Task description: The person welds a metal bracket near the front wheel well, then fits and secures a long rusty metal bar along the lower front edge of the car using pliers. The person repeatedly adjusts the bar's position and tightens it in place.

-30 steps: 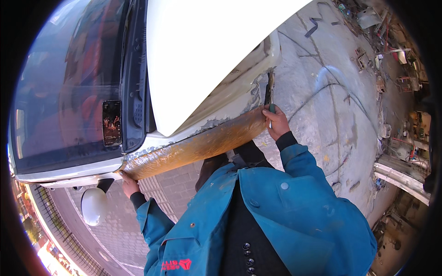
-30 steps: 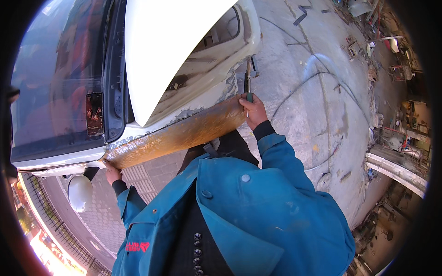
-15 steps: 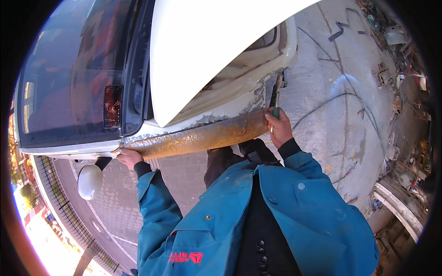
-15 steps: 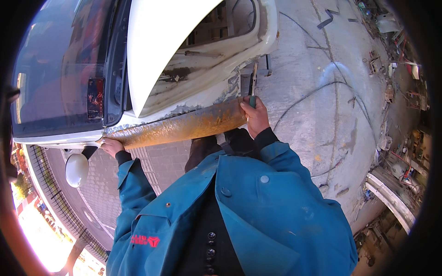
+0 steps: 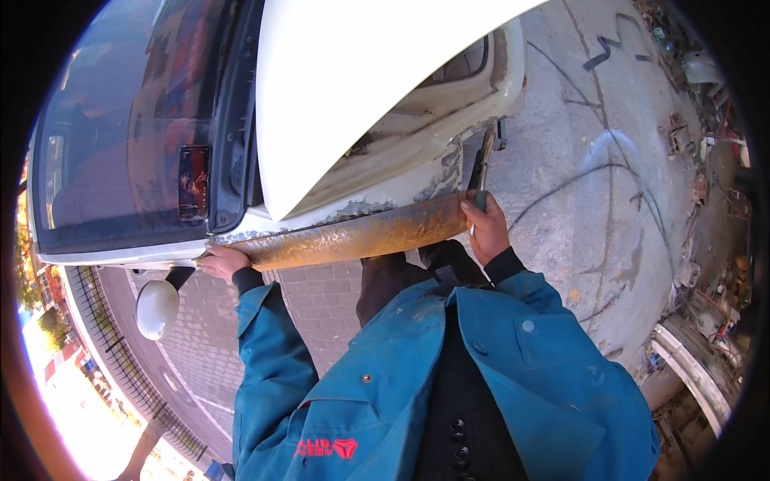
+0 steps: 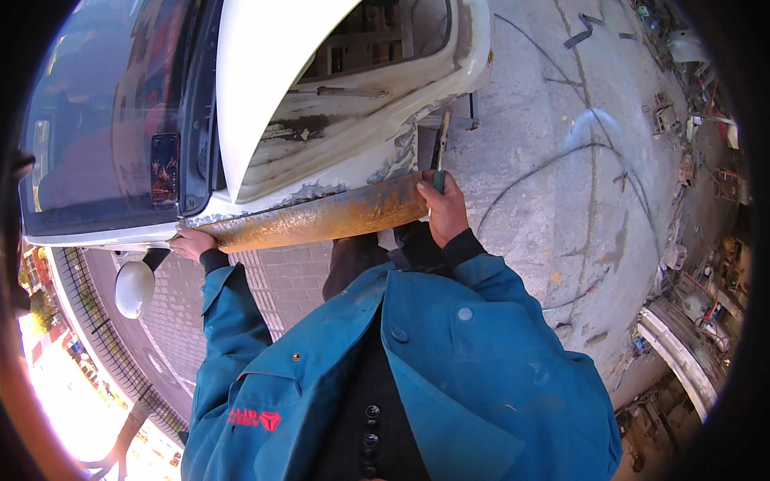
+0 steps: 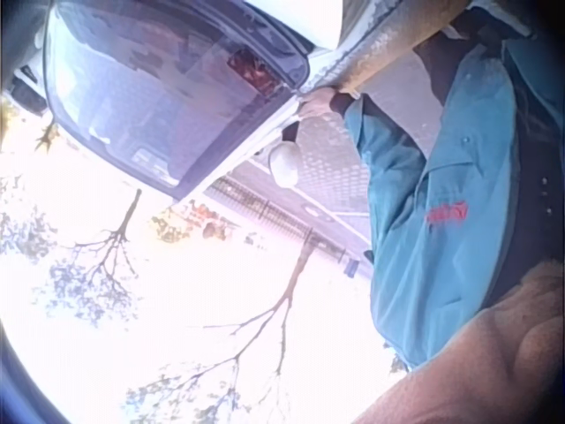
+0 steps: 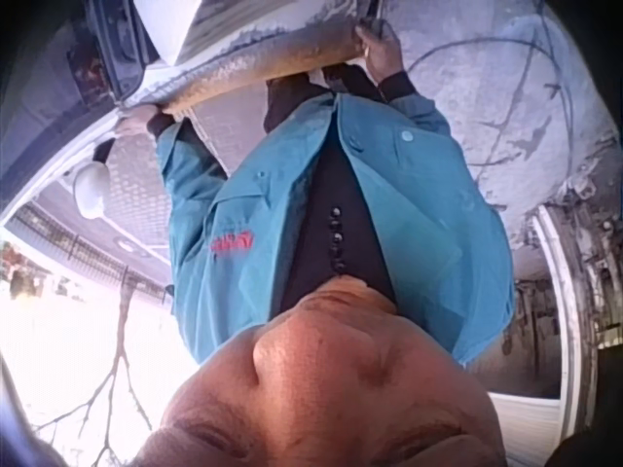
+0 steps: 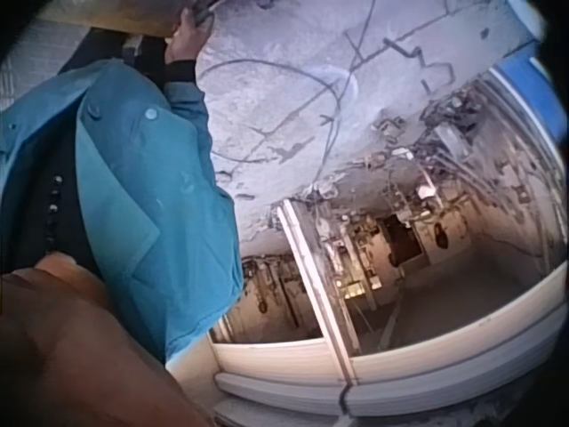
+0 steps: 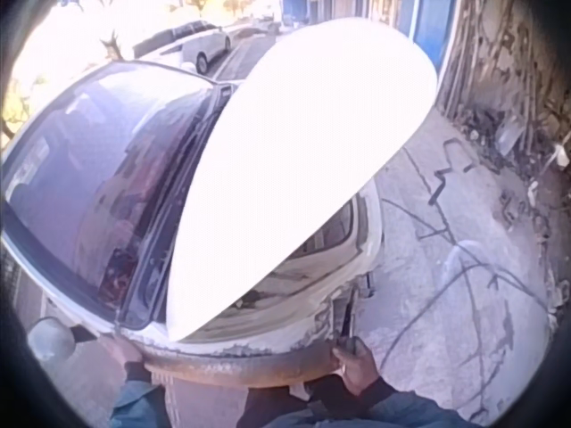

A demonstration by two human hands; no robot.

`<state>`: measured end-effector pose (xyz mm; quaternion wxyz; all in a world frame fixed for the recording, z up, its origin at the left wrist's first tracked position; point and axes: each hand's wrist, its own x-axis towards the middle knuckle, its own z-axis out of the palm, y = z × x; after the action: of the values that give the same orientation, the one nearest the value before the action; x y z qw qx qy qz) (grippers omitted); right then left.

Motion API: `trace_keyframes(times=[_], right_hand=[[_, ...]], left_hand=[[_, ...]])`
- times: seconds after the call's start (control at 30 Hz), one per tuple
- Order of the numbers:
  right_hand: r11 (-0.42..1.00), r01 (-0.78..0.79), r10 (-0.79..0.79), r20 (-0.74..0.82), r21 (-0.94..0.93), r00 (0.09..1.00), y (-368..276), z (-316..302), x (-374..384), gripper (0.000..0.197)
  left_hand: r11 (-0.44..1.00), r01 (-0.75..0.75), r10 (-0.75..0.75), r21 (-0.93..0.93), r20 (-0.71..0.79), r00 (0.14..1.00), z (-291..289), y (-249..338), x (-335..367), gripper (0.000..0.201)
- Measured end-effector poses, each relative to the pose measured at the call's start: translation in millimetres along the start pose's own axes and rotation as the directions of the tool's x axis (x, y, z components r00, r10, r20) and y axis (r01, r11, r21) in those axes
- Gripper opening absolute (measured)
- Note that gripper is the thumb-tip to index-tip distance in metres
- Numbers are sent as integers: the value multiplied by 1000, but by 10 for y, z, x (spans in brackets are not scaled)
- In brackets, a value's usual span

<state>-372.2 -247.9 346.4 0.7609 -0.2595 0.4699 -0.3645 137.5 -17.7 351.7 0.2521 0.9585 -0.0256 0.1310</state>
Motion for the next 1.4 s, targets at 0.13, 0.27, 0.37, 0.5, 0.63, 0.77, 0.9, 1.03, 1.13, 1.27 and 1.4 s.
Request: trace_keyframes(times=[0.13, 0.27, 0.37, 0.5, 0.63, 0.77, 0.9, 1.03, 1.13, 1.27, 1.4], right_hand=[[999, -34, 35, -15, 34, 999, 14, -22, -3, 19], [997, -50, 48, 28, 65, 998, 8, -37, 17, 18], [997, -42, 40, 23, 72, 999, 21, -45, 25, 17], [996, -39, 36, 36, 85, 999, 67, -105, 45, 15], [987, -38, 29, 56, 156, 998, 69, -197, 61, 13], [984, 174, -175, 43, 21, 984, -144, -264, 15, 17], [960, 230, -207, 147, -163, 967, -442, -221, 86, 19], [956, 201, -165, 173, -214, 971, -494, 10, 244, 12], [930, 171, -118, 176, -326, 977, -503, 125, 270, 10], [941, 139, -89, 173, -309, 981, -543, 181, 274, 12], [933, 143, -83, 191, -329, 978, -554, 186, 302, 12]], left_hand=[[1000, -7, 7, 16, -2, 1000, 6, -35, 27, 88], [1000, -19, 19, 19, 4, 1000, 12, -54, 50, 88], [1000, -9, 9, 16, 18, 1000, -2, -56, 49, 89], [1000, 2, -2, 29, 32, 999, -26, -49, 51, 90], [999, -1, 0, 35, 32, 999, -27, -56, 56, 91], [999, -15, 14, 35, 22, 1000, -21, -63, 62, 91], [998, -9, 6, 65, 48, 999, -29, -73, 62, 91], [997, -11, 6, 79, 64, 998, -35, -70, 83, 91], [997, -8, 2, 73, 71, 997, -42, -75, 95, 90], [999, -31, 29, 29, 70, 997, -52, -89, 96, 90], [999, -19, 16, 40, 80, 997, -50, -96, 98, 91]])
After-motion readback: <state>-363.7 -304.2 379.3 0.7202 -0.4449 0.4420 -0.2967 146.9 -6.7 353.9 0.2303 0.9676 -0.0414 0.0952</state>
